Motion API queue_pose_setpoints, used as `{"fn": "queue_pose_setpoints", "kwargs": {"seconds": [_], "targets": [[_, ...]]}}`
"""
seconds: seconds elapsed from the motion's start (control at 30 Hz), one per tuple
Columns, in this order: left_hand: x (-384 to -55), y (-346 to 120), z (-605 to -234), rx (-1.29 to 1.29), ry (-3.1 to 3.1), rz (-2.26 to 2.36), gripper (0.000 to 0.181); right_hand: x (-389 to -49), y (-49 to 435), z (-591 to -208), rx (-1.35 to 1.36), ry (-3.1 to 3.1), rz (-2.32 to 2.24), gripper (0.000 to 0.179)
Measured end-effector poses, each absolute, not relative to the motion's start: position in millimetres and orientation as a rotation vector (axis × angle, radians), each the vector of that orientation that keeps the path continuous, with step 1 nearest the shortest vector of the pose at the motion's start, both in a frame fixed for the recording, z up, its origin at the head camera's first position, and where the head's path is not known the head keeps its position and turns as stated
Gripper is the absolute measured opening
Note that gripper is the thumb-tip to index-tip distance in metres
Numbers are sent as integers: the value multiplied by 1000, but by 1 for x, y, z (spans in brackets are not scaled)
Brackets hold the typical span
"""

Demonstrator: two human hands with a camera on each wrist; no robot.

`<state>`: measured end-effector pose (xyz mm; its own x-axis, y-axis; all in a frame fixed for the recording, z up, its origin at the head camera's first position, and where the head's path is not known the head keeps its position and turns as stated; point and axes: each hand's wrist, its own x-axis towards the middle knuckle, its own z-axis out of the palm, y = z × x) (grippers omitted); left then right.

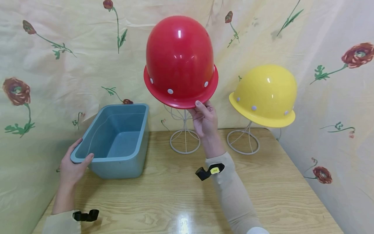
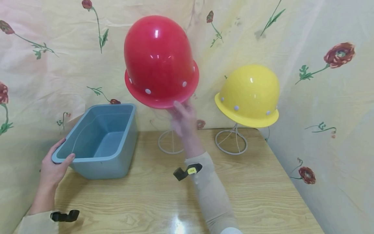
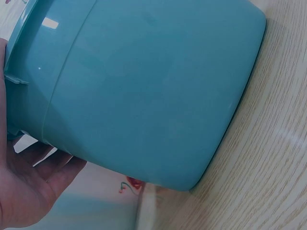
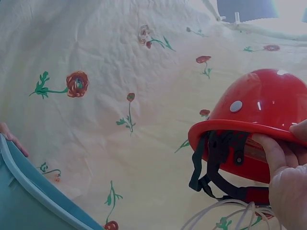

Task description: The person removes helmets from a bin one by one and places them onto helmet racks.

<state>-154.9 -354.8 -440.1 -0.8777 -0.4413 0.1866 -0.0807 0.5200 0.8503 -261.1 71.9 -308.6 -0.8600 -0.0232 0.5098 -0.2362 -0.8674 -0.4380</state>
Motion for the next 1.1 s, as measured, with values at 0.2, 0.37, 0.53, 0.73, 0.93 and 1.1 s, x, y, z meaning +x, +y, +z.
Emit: {"fn": "queue_pose_setpoints", "kwargs": {"seconds": [0.2, 0.37, 0.53, 0.73, 0.93, 1.1], "targets": [[-154, -354, -439, 440, -2377, -1304, 81, -262, 79, -309, 760, -775, 2815, 38], [-153, -353, -438, 441, -2383, -1304, 82, -263, 85, -311, 760, -753, 2825, 36], [-153, -354, -438, 424, -2392, -1307, 82, -264, 89, -312, 726, -762, 2818, 37], [-153, -354, -439, 420, -2392, -1311, 82, -263, 95, -315, 701, -772, 2805, 36], [-154, -353, -439, 419, -2382, -1301, 82, -265, 98, -321, 698, -789, 2802, 37], [-154, -353, -439, 418, -2376, -1299, 81, -267, 99, -324, 712, -787, 2811, 33]]}}
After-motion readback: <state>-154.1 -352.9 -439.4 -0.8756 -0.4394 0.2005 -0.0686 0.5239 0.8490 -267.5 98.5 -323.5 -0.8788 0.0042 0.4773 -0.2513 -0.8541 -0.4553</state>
